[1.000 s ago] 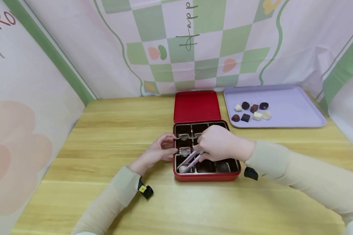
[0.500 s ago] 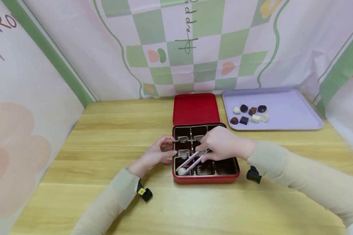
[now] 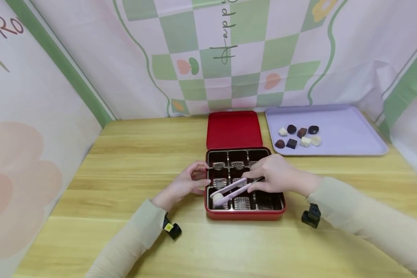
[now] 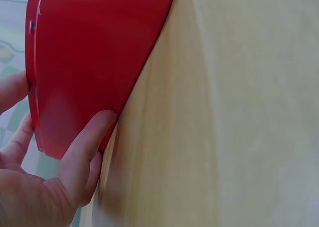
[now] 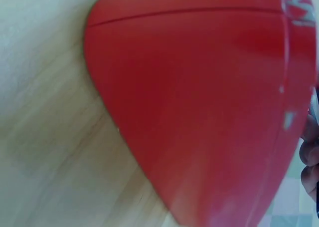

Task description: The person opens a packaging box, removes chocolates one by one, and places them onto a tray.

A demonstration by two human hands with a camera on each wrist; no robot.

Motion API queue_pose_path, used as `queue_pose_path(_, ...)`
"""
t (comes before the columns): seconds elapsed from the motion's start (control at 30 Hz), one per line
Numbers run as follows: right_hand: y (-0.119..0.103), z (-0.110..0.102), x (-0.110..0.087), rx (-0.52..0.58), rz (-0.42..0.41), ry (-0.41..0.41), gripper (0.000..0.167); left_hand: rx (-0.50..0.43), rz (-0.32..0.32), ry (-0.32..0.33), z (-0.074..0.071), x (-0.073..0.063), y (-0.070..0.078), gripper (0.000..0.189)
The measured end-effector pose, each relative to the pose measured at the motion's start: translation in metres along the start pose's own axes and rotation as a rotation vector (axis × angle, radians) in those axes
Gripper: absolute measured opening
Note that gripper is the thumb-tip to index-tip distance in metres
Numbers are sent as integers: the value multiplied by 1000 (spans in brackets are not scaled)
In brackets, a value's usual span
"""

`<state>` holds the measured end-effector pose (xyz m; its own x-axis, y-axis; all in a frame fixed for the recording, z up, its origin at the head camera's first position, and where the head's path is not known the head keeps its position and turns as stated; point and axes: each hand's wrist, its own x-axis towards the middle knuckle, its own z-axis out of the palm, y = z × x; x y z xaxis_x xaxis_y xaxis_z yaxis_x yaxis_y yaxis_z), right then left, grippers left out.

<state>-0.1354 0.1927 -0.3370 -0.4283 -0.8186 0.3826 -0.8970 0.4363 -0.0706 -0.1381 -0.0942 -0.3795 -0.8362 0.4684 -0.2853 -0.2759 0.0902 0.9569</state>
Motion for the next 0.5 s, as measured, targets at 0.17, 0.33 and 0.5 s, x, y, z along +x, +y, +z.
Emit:
queue_pose_path(0.17, 3, -8, -15, -9, 93, 64, 47, -7, -3, 0, 0, 0, 0, 40)
queue_pose_path(0.33, 12, -12, -33, -21, 137, 183, 55, -20, -3, 0, 0, 2, -2, 40)
queue_pose_path(0.5, 19, -13, -55, -38, 192, 221, 53, -16, -1, -1, -1, 2, -3, 39)
